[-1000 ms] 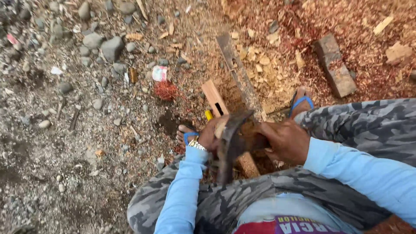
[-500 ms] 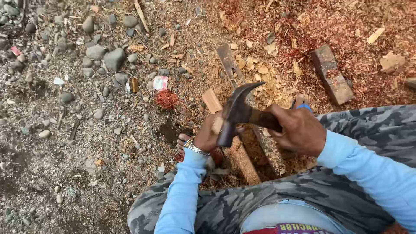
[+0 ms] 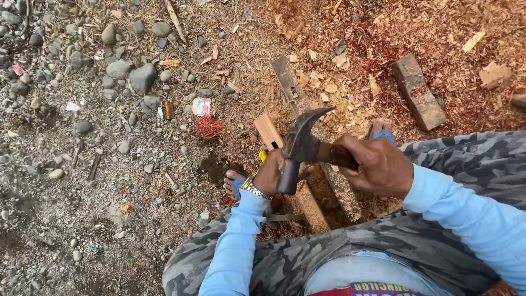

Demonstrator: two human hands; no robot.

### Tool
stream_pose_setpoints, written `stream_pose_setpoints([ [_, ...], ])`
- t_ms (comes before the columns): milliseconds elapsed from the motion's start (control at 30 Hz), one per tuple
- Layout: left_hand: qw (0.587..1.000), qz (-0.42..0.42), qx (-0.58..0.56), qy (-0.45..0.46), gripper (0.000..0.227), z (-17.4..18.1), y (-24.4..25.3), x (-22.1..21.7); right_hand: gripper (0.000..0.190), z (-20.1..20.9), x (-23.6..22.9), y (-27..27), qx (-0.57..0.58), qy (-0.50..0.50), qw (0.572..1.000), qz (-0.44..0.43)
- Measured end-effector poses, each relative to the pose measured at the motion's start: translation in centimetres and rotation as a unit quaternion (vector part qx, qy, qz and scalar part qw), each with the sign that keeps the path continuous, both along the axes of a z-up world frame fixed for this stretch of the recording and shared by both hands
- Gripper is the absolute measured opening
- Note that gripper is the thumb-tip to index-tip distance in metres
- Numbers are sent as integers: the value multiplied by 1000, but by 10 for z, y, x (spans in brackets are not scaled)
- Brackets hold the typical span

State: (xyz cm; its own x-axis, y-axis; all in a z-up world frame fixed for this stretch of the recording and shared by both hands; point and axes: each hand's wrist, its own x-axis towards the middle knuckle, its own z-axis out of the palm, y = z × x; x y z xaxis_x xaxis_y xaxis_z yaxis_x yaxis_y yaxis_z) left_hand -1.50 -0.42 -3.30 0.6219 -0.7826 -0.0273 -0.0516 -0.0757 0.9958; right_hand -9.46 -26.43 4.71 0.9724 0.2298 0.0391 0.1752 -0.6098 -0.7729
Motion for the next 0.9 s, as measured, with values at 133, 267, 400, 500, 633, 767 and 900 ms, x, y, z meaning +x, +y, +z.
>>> stream_pose_setpoints([
  [133, 995, -23, 42, 82, 25, -42, 19, -4, 42, 6, -5, 11, -23, -39, 999, 13],
  [267, 994, -29, 92, 60, 23, -49, 18, -6, 43, -14, -13, 12, -48, 103, 991, 77],
  [400, 964, -73, 175, -185, 24, -39, 11, -5, 36, 4, -7, 17, -189, 251, 947, 74],
  [500, 995, -11, 33, 91, 17, -64, 26, -11, 44, 10, -12, 18, -192, 154, 963, 106],
  [633, 997, -23, 75, -10, 29, -58, 33, -11, 49, -13, -26, 19, -95, 89, 988, 79],
  [767, 984, -42, 117, -131, 20, -78, 33, -15, 47, -14, -22, 24, -231, 217, 943, 103],
  [900, 994, -47, 65, -77, 15, -193, 52, -13, 47, -8, -16, 24, -220, 199, 946, 132],
])
